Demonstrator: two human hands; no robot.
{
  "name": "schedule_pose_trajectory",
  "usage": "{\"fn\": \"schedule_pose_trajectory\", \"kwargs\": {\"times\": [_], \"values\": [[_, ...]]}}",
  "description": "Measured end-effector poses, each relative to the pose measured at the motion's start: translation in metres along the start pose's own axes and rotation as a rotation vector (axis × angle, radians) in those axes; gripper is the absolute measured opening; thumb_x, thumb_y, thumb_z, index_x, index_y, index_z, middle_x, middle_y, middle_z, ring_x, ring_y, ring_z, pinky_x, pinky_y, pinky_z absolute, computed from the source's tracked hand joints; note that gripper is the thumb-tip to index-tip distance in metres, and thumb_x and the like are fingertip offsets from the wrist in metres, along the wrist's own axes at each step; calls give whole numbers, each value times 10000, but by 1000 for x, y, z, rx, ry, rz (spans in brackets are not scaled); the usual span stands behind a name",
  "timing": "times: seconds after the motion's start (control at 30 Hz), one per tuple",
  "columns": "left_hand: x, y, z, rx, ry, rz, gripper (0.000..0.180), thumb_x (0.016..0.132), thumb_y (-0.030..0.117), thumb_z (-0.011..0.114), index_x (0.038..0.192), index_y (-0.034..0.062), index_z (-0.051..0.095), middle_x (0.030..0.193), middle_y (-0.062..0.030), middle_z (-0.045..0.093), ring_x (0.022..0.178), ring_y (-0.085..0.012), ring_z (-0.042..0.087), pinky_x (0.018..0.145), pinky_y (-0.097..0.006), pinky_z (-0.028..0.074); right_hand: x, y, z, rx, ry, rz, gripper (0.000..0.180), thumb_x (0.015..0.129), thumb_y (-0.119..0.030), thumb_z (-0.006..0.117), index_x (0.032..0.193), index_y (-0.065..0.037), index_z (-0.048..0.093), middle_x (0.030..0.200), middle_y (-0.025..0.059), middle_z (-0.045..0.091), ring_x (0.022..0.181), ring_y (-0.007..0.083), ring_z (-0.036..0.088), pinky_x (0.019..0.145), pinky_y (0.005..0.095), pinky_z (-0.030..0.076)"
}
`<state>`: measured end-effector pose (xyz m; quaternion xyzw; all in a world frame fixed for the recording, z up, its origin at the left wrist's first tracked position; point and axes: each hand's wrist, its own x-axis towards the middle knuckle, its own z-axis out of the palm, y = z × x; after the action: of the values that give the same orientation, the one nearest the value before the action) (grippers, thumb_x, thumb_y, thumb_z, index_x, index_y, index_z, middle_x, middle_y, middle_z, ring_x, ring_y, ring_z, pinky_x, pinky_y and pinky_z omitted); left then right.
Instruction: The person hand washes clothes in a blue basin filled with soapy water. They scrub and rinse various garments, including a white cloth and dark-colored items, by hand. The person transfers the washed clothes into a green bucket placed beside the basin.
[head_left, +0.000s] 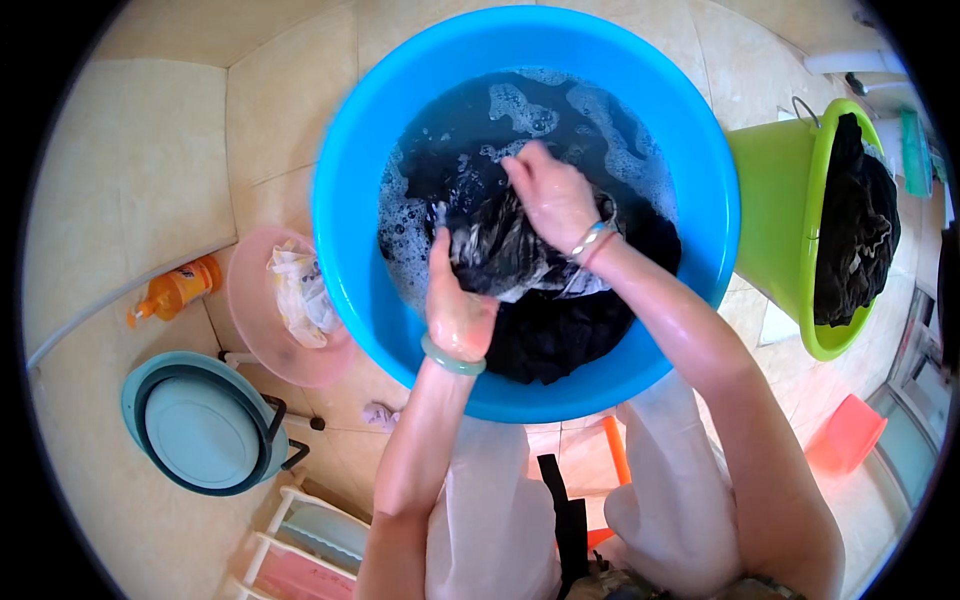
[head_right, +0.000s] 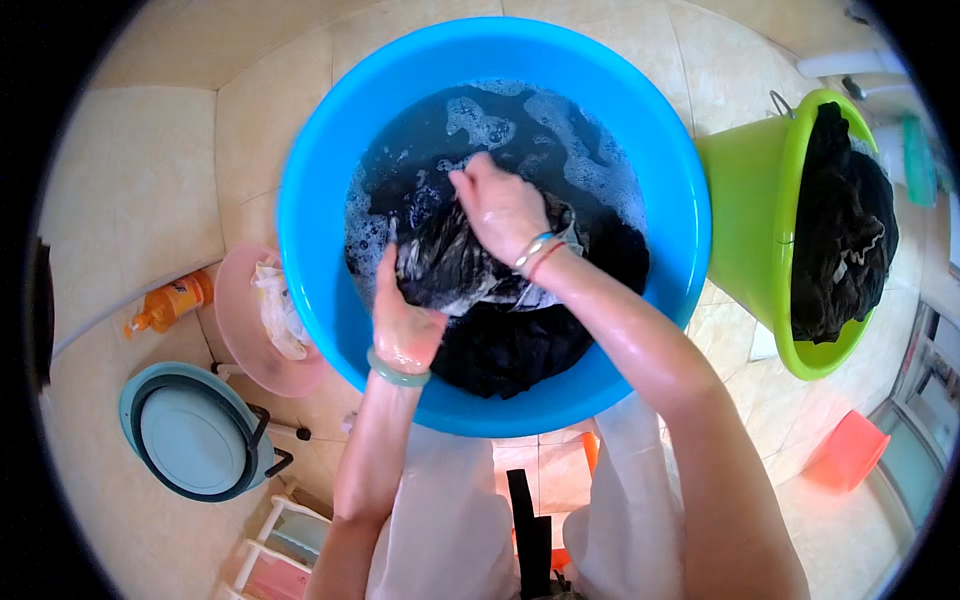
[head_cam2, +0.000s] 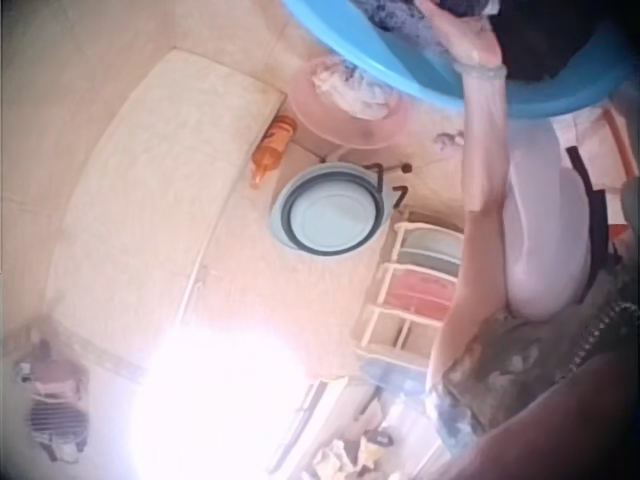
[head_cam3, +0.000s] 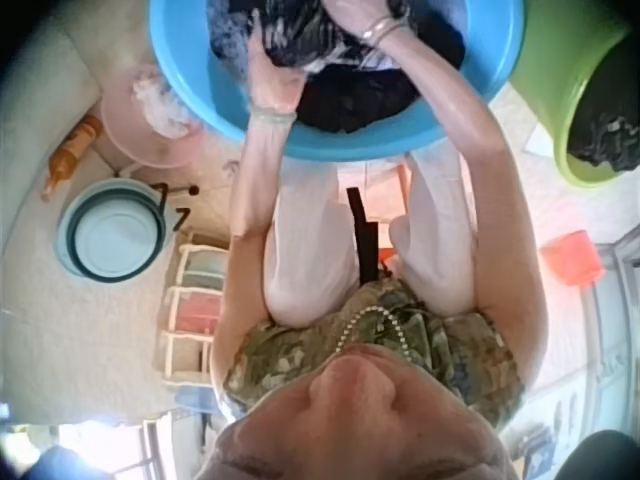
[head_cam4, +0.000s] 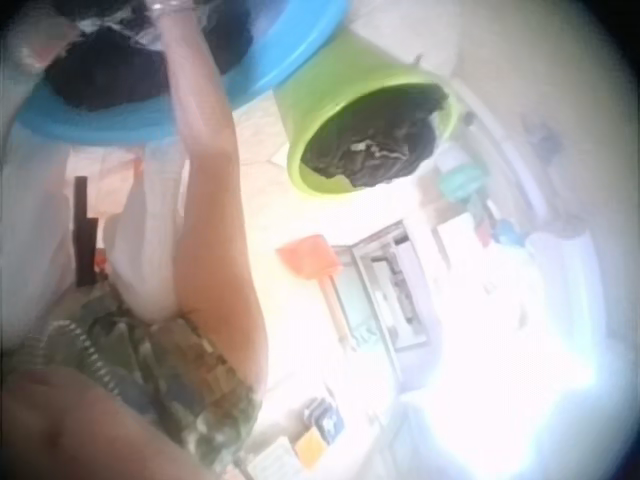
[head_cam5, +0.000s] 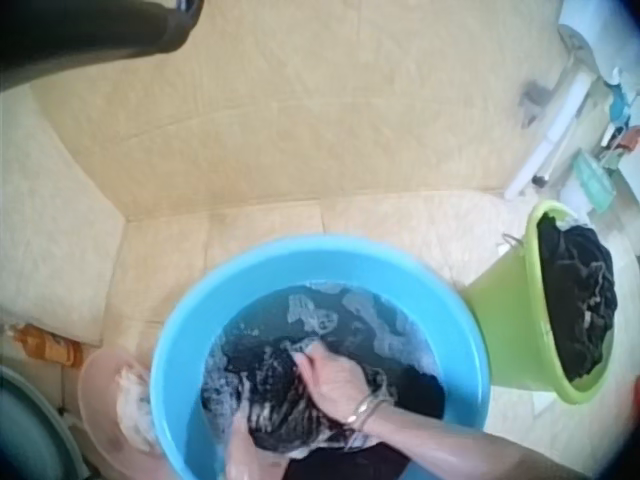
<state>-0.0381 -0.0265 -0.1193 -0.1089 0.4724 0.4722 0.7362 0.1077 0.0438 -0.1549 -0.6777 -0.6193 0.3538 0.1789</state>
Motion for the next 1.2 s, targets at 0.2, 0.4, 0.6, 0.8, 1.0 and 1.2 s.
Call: {"fn": "schedule_pose_trajectory", "kwargs": {"times": [0.2, 0.4, 0.6, 0.8, 1.0, 1.2], "values": [[-12, 18, -21, 762, 218, 365, 721, 869, 300, 748, 1448, 116, 360, 1328, -75, 555, 1237, -225, 505, 1036, -445, 361, -8, 7, -42, 495, -104, -224, 252, 1016, -199, 487, 1228, -64, 495, 905, 187, 653, 834, 355, 656, 770, 424, 493], [-33, 27, -14, 1853, 166, 844, 917, 702, 157, 870, 1458, 27, 367, 1466, -199, 425, 1314, -347, 458, 1068, -453, 361, -30, -22, -52, 467, -220, -356, 295, 987, -141, 476, 1272, -74, 438, 730, 204, 599, 693, 386, 644, 633, 466, 484], [-46, 43, 22, 2014, -200, 1090, 659, 653, 39, 795, 1272, 42, 569, 1537, -119, 401, 1478, -308, 289, 1172, -492, 249, -67, -55, -55, 491, -190, -535, 368, 907, -143, 636, 1217, -57, 456, 925, 213, 637, 800, 390, 664, 694, 451, 543], [-71, 57, 12, 1625, -94, 1105, 579, 627, 109, 833, 1131, -59, 600, 1110, -204, 670, 1012, -322, 670, 1082, -461, 406, -49, -20, -32, 500, -385, -470, 955, 678, -394, 883, 1438, -83, 396, 1265, 149, 583, 1249, 328, 501, 1082, 434, 366], [-87, 71, 6, 819, -54, 1154, 545, 818, 131, 685, 1303, -67, 531, 1226, -178, 618, 1144, -278, 612, 1018, -381, 472, -34, -10, -36, 64, -534, -424, 474, 757, -370, 766, 1107, -68, 664, 1087, 180, 688, 1026, 349, 654, 952, 400, 487], [4, 67, 31, 452, -19, 544, 759, 875, 66, 728, 1503, 83, 303, 1336, -147, 545, 1167, -229, 565, 996, -360, 457, 14, 36, -71, 658, -56, -89, 613, 703, -143, 837, 1255, -50, 586, 1221, 127, 629, 1132, 205, 581, 968, 343, 478]]}}
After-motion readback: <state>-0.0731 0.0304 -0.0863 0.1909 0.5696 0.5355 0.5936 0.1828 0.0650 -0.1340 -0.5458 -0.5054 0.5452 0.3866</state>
